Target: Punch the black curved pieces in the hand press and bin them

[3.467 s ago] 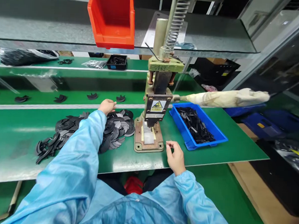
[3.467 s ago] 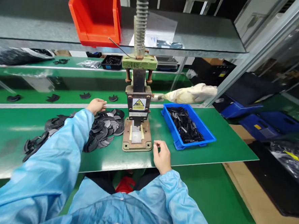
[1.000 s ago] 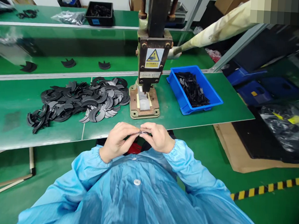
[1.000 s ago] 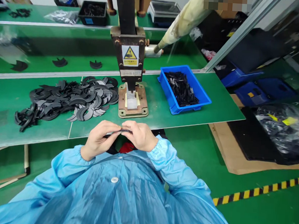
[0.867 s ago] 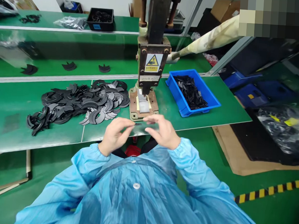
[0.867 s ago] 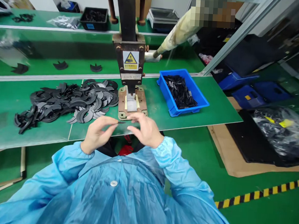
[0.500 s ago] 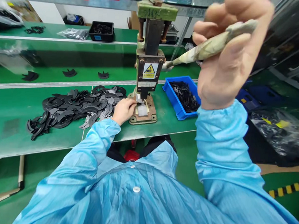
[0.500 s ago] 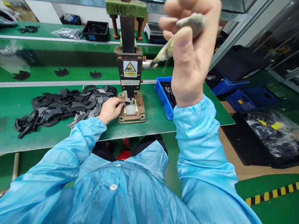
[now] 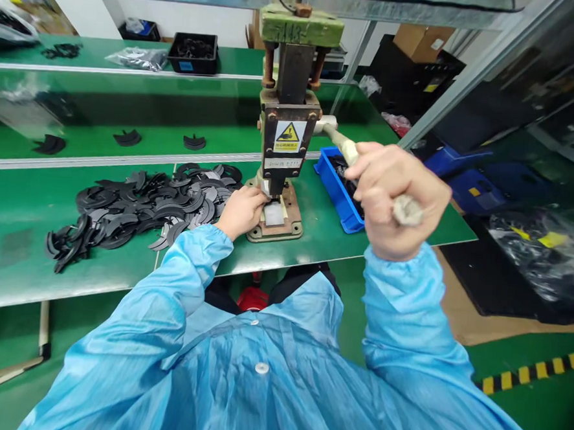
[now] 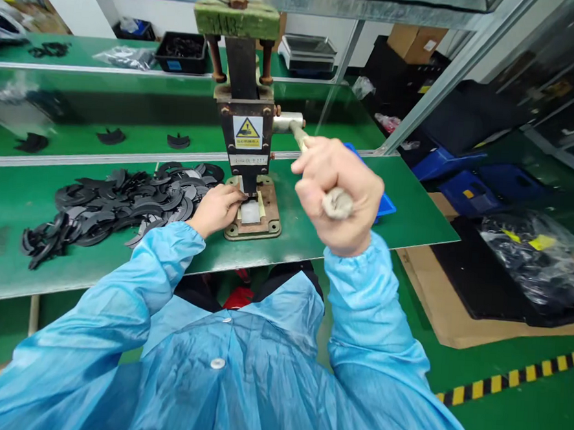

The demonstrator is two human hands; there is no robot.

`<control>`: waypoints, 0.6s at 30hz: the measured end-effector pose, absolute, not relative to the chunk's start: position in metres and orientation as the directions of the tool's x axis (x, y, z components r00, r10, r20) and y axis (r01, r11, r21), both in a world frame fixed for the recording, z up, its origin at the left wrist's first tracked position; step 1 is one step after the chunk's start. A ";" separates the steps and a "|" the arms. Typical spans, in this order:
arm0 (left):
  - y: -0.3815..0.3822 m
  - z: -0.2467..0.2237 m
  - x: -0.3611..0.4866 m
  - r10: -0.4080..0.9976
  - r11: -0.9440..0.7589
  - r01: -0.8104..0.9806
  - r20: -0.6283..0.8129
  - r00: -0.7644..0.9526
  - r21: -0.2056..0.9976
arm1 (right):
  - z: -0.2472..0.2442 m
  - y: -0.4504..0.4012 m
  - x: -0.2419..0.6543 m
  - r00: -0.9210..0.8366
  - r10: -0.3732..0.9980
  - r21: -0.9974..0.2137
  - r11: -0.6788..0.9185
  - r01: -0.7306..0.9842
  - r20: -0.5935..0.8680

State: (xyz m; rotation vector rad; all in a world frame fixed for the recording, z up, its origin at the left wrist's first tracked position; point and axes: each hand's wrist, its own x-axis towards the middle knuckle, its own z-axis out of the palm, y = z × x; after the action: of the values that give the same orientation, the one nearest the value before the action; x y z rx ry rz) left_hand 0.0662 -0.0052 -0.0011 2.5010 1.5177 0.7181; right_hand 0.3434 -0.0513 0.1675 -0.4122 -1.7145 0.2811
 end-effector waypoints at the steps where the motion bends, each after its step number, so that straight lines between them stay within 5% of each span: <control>1: -0.005 -0.001 0.067 0.864 -0.485 0.802 0.331 0.379 0.348 | 0.154 -0.055 0.345 -0.154 0.411 -0.392 0.910 0.137 0.899; 8: -0.017 0.007 0.061 0.870 -0.469 0.800 0.351 0.345 0.374 | 0.087 -0.059 0.349 -0.130 0.337 -0.298 0.921 0.253 0.932; 14: -0.086 0.021 -0.030 0.875 -0.238 0.870 0.485 -0.001 0.431 | 0.084 -0.051 0.341 -0.018 0.282 -0.273 0.940 0.205 0.959; 18: -0.151 0.008 -0.079 0.882 -0.017 0.913 0.435 -0.178 0.408 | 0.082 -0.047 0.335 0.051 0.256 -0.261 0.943 0.205 0.965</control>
State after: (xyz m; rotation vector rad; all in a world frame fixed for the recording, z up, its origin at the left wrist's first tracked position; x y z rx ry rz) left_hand -0.0791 -0.1513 0.0083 2.0437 2.2361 0.9999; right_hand 0.3349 -0.0467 0.0823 -0.3717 -1.5303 0.0404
